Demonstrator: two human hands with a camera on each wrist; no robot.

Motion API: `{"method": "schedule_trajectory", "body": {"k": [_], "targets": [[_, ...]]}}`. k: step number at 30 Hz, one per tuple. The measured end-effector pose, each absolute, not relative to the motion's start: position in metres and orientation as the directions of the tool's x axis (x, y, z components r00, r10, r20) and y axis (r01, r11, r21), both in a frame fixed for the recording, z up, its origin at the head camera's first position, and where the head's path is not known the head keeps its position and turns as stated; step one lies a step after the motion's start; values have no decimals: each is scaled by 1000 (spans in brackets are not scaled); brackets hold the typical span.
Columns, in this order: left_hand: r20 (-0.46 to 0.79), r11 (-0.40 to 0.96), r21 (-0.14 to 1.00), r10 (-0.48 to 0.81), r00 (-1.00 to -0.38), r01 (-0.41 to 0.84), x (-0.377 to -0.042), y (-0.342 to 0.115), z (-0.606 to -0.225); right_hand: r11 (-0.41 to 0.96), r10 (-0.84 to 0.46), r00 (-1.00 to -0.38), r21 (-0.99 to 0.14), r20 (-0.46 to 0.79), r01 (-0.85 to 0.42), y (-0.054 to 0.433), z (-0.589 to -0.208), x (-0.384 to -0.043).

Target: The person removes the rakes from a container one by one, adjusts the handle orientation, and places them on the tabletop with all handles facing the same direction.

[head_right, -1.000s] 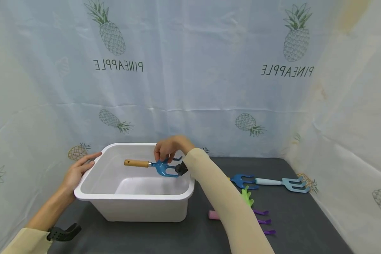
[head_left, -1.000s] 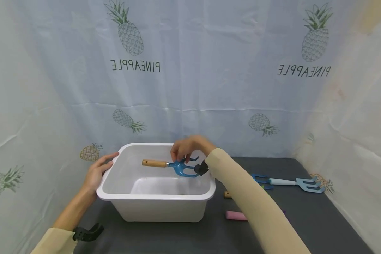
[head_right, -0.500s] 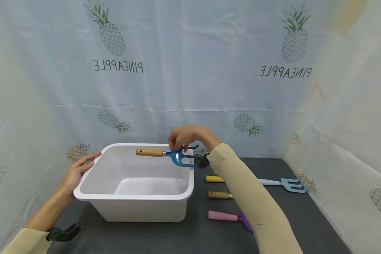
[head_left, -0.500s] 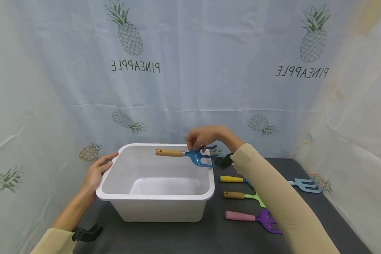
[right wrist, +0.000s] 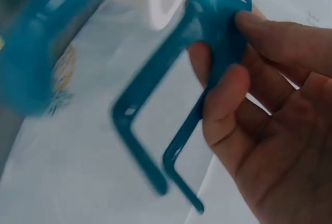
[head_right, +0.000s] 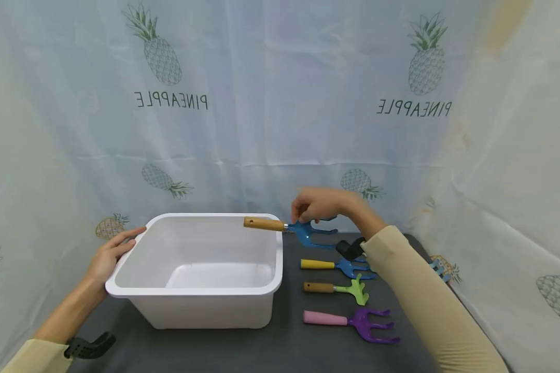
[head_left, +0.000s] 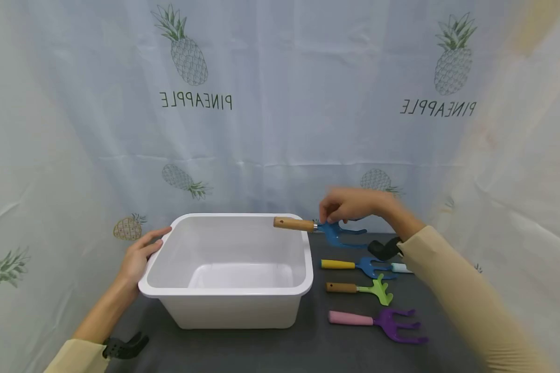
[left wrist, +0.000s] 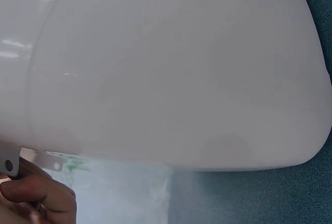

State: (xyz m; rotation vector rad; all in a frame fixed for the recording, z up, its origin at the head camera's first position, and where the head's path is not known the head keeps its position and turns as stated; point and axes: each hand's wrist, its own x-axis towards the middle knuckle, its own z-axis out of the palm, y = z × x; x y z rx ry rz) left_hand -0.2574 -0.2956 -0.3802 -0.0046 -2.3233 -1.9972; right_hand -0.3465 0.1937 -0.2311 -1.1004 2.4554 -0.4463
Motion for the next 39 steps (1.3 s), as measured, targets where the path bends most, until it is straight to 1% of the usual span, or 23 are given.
{"method": "schedule_trajectory", "body": {"k": [3, 5, 9, 15, 18, 22, 27, 32, 34, 39], "targets": [[53, 151, 987, -49, -997, 45, -254, -296, -384, 656, -747, -621, -410, -235, -634, 214, -235, -341], [44, 150, 988, -54, -998, 36, -253, -296, -385, 663, -742, -624, -410, -245, -627, 229, -238, -337], [51, 181, 983, -62, -997, 38, -251, -296, -385, 675, -728, -631, -446, -269, -588, 264, -250, -333], [63, 193, 980, -67, -996, 49, -252, -295, -382, 657, -731, -635, -508, -248, -557, 320, -278, -332], [59, 188, 981, -69, -996, 45, -252, -295, -382, 659, -720, -652, -532, -239, -532, 346, -290, -331], [55, 186, 982, -65, -996, 42, -252, -296, -381, 688, -677, -694, -544, -244, -481, 376, -306, -327], [61, 165, 985, -61, -996, 50, -253, -296, -380, 752, -600, -758, -506, -257, -423, 404, -331, -320], [75, 189, 980, -63, -995, 61, -256, -296, -379, 825, -512, -817, -416, -264, -382, 425, -354, -313], [74, 195, 979, -61, -995, 61, -257, -295, -378, 836, -501, -826, -392, -257, -384, 433, -363, -312], [64, 186, 981, -59, -996, 52, -257, -295, -379, 835, -501, -829, -393, -248, -386, 449, -387, -308]]}}
